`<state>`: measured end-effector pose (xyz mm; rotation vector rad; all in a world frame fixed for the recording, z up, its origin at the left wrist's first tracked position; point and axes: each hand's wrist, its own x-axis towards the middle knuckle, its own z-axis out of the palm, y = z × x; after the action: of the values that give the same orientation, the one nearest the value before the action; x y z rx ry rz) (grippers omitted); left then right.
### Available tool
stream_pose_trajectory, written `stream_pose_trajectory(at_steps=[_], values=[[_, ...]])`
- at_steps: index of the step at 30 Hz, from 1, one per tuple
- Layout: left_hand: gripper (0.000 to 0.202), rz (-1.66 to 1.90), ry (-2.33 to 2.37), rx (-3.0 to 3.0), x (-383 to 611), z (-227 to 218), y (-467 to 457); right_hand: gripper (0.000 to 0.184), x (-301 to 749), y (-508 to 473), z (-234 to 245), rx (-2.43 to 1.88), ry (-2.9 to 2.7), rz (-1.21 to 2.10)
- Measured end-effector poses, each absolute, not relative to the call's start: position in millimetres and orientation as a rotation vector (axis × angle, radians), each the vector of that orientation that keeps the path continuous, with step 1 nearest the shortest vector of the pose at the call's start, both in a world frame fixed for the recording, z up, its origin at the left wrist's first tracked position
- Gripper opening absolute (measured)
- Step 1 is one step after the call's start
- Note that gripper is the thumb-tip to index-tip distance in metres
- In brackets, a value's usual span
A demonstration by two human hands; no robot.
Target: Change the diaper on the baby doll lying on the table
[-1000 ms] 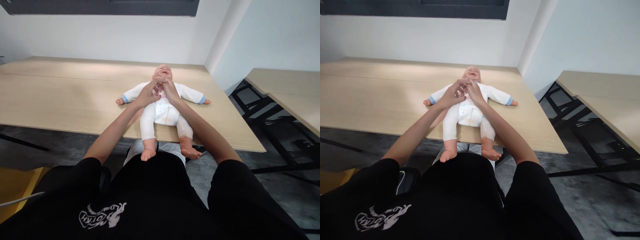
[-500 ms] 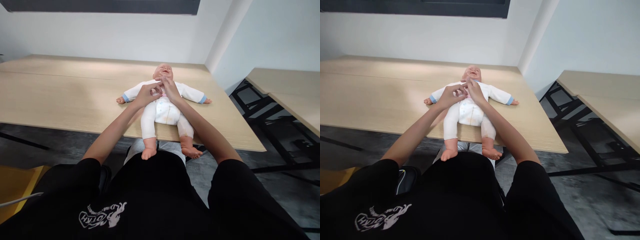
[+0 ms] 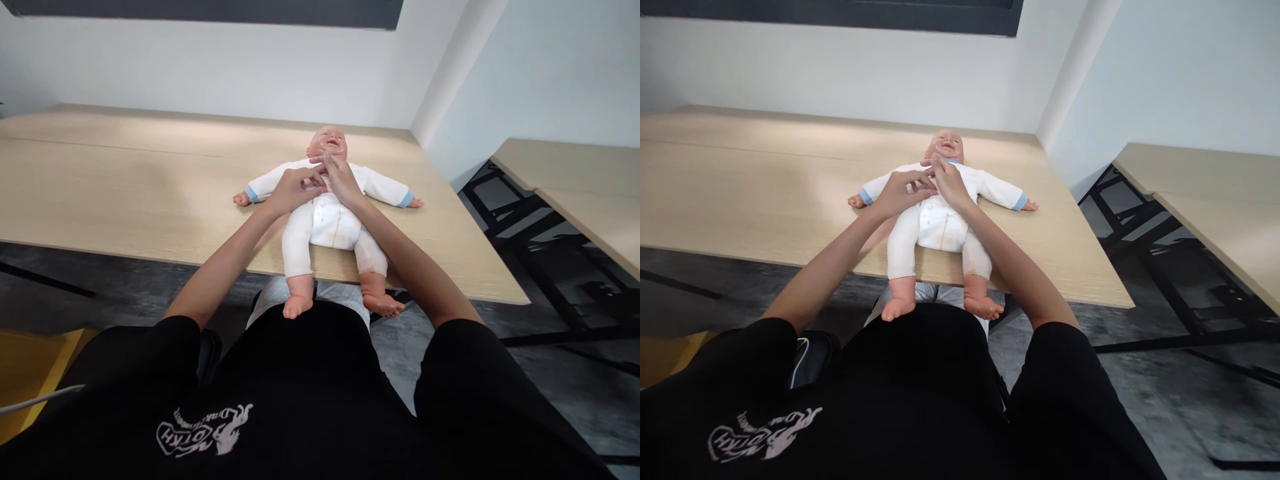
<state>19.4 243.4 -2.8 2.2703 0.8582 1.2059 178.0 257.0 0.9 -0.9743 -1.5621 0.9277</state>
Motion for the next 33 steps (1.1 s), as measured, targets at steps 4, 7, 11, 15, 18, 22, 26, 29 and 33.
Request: stream_pose_trajectory(at_steps=[4, 7, 11, 15, 18, 22, 26, 29, 33], values=[[0.02, 1.354, 0.874, 2.319, 20.4, -4.9, 244.4, 0.067, 179.9, 257.2, -0.1, -0.958, -1.575, 0.95], [0.029, 1.411, 0.876, 2.394, 20.6, -5.9, 246.0, 0.061, 179.4, 256.5, -0.7, -0.979, -1.57, 0.965], [0.039, 1.216, 0.952, 2.46, 18.6, -4.3, 241.6, 0.063, 177.3, 255.7, 3.2, -0.995, -1.531, 0.946], [0.035, 1.146, 0.967, 2.383, 8.6, -3.5, 222.2, 0.059, 189.6, 251.5, 16.4, -0.914, -1.544, 0.909], [0.03, 1.271, 0.954, 2.198, -6.9, -8.1, 208.8, 0.047, 215.9, 240.1, 22.6, -0.968, -1.49, 0.767], [0.032, 1.393, 1.093, 1.706, -32.5, -17.0, 212.8, 0.029, 258.3, 218.6, 11.9, -1.151, -1.358, 0.679], [0.032, 1.159, 1.106, 1.175, -48.0, -22.5, 233.9, 0.025, 278.3, 204.4, -6.5, -1.33, -1.202, 0.814], [0.031, 1.006, 1.054, 1.011, -45.1, -25.4, 250.2, 0.033, 276.3, 201.7, -16.0, -1.424, -1.224, 0.96], [0.043, 0.91, 1.008, 1.115, -27.2, -33.0, 270.1, 0.038, 272.1, 204.7, -27.8, -1.463, -1.316, 1.044]])
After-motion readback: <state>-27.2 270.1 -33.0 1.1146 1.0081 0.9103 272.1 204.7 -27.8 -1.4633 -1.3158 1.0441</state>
